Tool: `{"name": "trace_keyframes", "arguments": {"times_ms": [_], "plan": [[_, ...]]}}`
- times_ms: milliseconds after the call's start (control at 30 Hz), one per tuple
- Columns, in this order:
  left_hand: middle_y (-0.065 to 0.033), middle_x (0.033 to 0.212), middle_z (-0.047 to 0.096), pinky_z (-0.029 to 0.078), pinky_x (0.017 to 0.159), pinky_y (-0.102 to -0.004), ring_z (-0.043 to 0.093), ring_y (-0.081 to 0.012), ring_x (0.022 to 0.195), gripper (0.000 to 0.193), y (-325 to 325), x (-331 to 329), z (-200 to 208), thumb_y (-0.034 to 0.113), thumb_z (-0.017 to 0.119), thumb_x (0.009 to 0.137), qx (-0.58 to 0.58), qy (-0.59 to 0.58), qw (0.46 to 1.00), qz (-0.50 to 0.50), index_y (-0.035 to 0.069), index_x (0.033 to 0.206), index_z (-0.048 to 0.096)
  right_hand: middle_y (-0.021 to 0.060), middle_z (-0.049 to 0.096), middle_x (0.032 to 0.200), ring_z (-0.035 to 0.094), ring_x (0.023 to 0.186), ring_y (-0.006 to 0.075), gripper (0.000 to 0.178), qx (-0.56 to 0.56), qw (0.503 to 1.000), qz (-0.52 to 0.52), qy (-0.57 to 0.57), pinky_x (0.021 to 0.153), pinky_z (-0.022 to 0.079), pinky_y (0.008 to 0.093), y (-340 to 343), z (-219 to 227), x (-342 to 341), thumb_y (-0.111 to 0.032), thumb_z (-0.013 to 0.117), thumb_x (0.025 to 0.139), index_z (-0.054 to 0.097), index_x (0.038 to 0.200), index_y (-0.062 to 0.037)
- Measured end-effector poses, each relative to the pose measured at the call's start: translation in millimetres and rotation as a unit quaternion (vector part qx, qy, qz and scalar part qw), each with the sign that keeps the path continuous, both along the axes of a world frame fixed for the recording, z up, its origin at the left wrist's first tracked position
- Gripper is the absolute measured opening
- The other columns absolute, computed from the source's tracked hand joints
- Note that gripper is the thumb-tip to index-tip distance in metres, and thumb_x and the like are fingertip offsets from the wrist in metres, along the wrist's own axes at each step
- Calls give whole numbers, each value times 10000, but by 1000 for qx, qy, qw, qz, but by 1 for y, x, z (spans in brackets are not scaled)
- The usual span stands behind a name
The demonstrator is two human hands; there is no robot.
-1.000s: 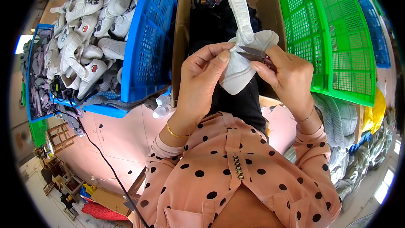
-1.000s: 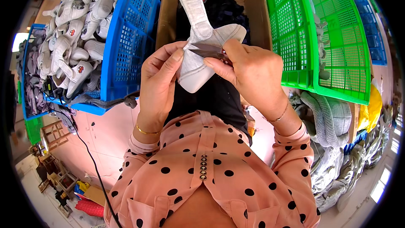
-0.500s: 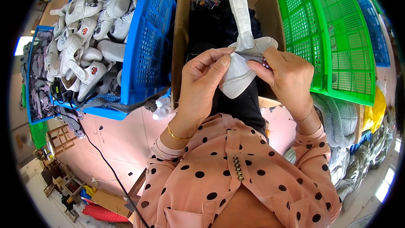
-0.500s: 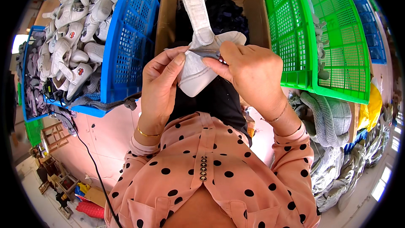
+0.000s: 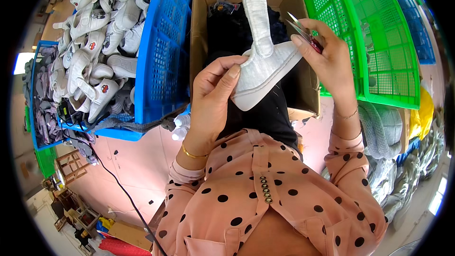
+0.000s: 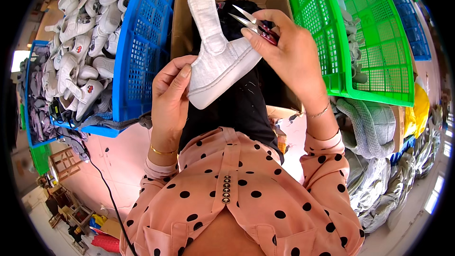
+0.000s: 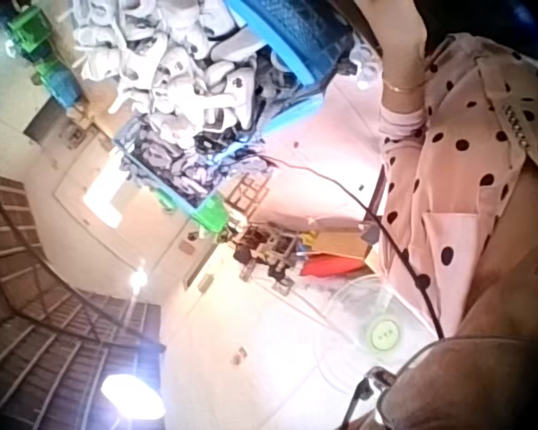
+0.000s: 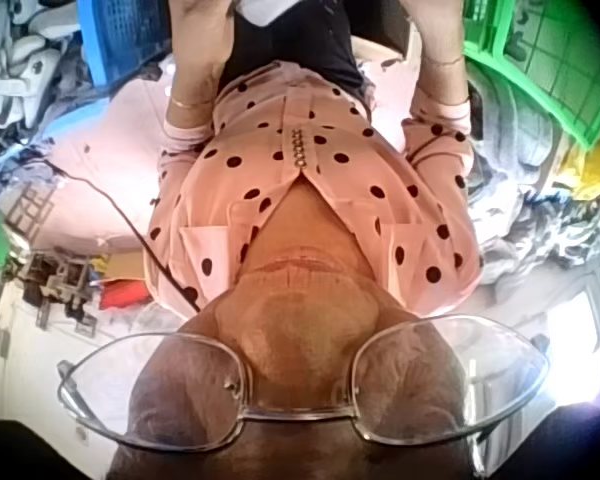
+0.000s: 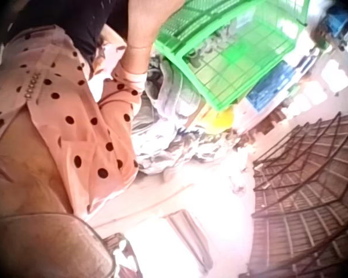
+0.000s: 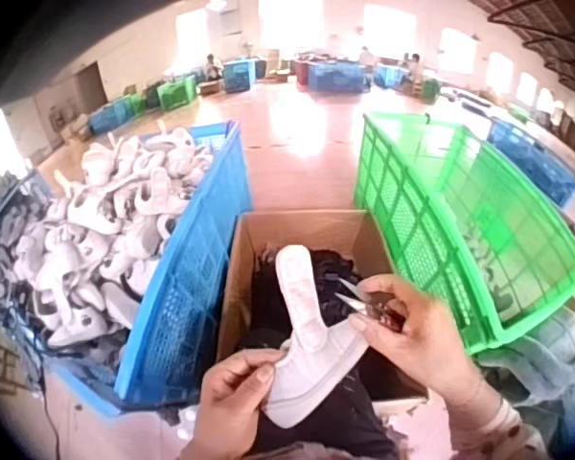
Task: The person sits on the floor and uses scissors to trim loose threads and excess fabric from the edges of white slippers. They handle the slippers one by one, turning them over to access different sides and carefully cutting away small imperfections.
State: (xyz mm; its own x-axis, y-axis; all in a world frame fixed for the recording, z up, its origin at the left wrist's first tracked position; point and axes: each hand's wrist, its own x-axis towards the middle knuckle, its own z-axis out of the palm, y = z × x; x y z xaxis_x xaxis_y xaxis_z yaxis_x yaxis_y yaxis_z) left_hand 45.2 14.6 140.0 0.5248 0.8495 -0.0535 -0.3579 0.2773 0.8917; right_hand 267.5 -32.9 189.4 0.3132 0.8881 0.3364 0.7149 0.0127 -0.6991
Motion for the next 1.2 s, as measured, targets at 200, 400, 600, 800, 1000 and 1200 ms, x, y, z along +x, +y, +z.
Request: {"name": "trace_keyframes", "arguments": {"times_ms": [200,400,600,800,1000,1200], "plan": [[-65,1003,671,511,819,-223,634,-81,903,203,8,-6,-3,131,554,991,-34,-113,993,-12,-6,1122,626,38,615,721,569,617,93,504,-128,975,85,161,570,421,225,0,-8,31,-413,629,928,635,1130,48],[-64,1005,666,519,813,-227,639,-90,909,190,13,-3,-9,123,530,1000,-28,-130,991,-13,-6,1114,611,37,614,721,532,554,51,642,-112,896,138,407,491,356,167,-14,-26,11,-510,511,967,557,1265,57],[-55,1022,650,490,822,-214,614,-81,918,183,13,1,-11,125,523,1005,31,-102,994,32,-5,1104,607,84,638,675,339,416,-1,546,-156,893,107,408,377,204,173,-10,-28,13,-510,523,960,608,1076,17],[-43,1034,608,428,814,-202,545,-68,905,135,13,4,-10,90,532,996,182,-4,980,78,-5,1046,614,105,668,734,299,433,-10,516,-163,884,91,429,383,208,172,0,-33,4,-492,587,926,596,1014,17],[-58,988,596,434,752,-214,537,-71,865,232,16,-4,-4,119,707,875,295,132,944,63,-3,1048,613,90,669,765,432,501,34,470,-148,881,109,435,445,338,191,5,-34,0,-406,646,897,601,1047,38],[14,683,595,364,510,-194,481,-25,604,157,12,5,14,100,769,811,247,229,940,48,-32,826,685,93,647,727,605,641,146,466,-7,970,101,219,597,485,278,14,-36,-6,-415,676,880,609,1043,17]]}}
